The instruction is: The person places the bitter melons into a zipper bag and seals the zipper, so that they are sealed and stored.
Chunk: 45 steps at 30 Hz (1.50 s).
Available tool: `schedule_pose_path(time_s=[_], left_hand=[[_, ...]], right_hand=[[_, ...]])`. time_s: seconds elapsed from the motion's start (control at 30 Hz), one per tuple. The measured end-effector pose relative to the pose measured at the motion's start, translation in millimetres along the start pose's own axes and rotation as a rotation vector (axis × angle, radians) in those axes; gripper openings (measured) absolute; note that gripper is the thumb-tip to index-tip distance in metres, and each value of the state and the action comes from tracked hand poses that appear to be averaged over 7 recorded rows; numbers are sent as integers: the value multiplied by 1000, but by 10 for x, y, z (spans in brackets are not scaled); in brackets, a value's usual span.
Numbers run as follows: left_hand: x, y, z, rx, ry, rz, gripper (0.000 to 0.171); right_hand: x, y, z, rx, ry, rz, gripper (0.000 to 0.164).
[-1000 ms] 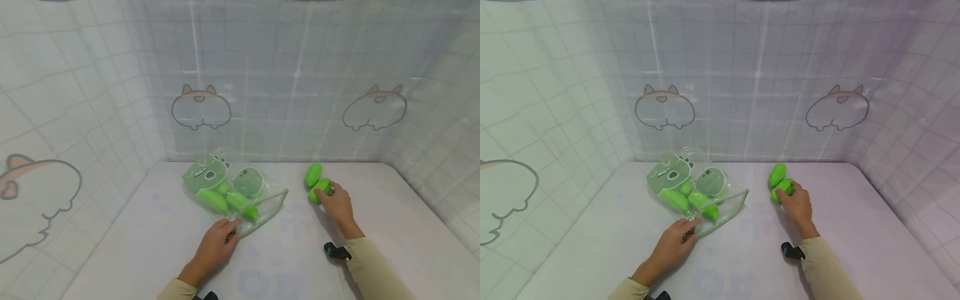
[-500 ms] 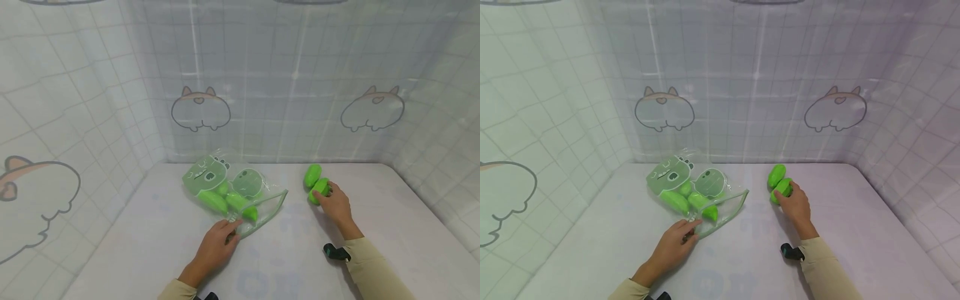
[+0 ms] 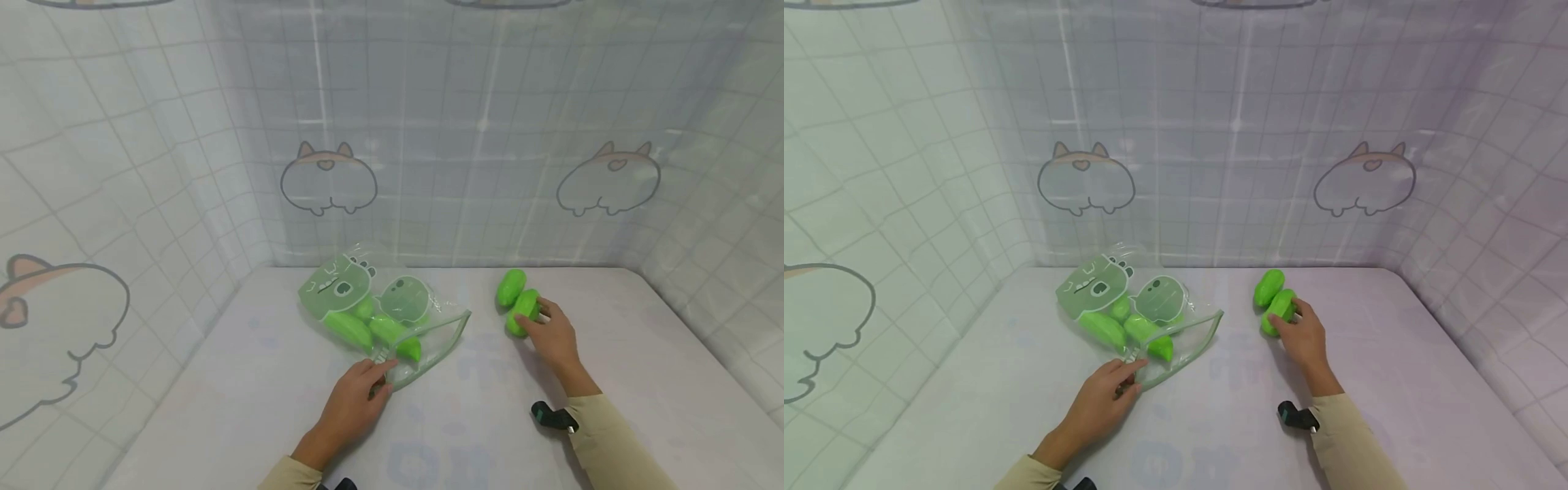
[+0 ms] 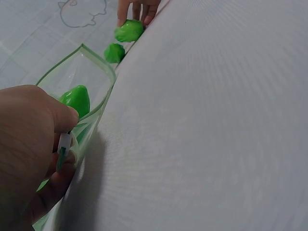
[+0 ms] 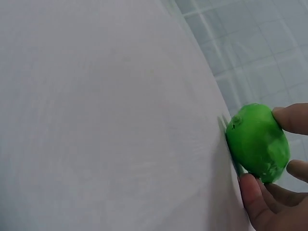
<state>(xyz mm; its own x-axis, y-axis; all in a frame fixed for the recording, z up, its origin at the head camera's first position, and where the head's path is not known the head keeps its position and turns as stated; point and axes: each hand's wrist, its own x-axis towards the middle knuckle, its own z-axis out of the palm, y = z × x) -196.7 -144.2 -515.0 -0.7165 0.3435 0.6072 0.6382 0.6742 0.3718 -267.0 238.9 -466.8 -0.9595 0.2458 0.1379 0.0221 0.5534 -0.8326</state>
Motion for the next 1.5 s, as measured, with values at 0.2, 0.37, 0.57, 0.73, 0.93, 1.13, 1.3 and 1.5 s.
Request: schedule_pose_path(time_s=[0.2, 0.37, 0.57, 0.73, 0.93, 1.13, 1.3, 1.5], left_hand=[[-6, -27, 5, 14, 4, -6, 44], [-1, -33, 10, 11, -6, -5, 45], [8, -10, 2, 0, -11, -14, 44], [16, 6, -10, -2, -17, -17, 43], [10, 11, -7, 7, -1, -14, 44], [4, 22, -4, 9, -12, -23, 42], [6, 37, -17, 10, -19, -37, 42], [10, 46, -30, 10, -22, -50, 44]], right_hand=[[-36, 29, -40, 93, -17, 36, 81], [-78, 37, -79, 137, -18, 76, 79], [-128, 38, -136, 176, 9, 87, 79], [-205, 23, -189, 285, -28, 106, 81], [-301, 4, -195, 535, -135, 183, 83], [-352, 29, -182, 598, -179, 171, 76], [-348, 42, -150, 621, -196, 163, 74], [-355, 13, -141, 630, -217, 145, 74]])
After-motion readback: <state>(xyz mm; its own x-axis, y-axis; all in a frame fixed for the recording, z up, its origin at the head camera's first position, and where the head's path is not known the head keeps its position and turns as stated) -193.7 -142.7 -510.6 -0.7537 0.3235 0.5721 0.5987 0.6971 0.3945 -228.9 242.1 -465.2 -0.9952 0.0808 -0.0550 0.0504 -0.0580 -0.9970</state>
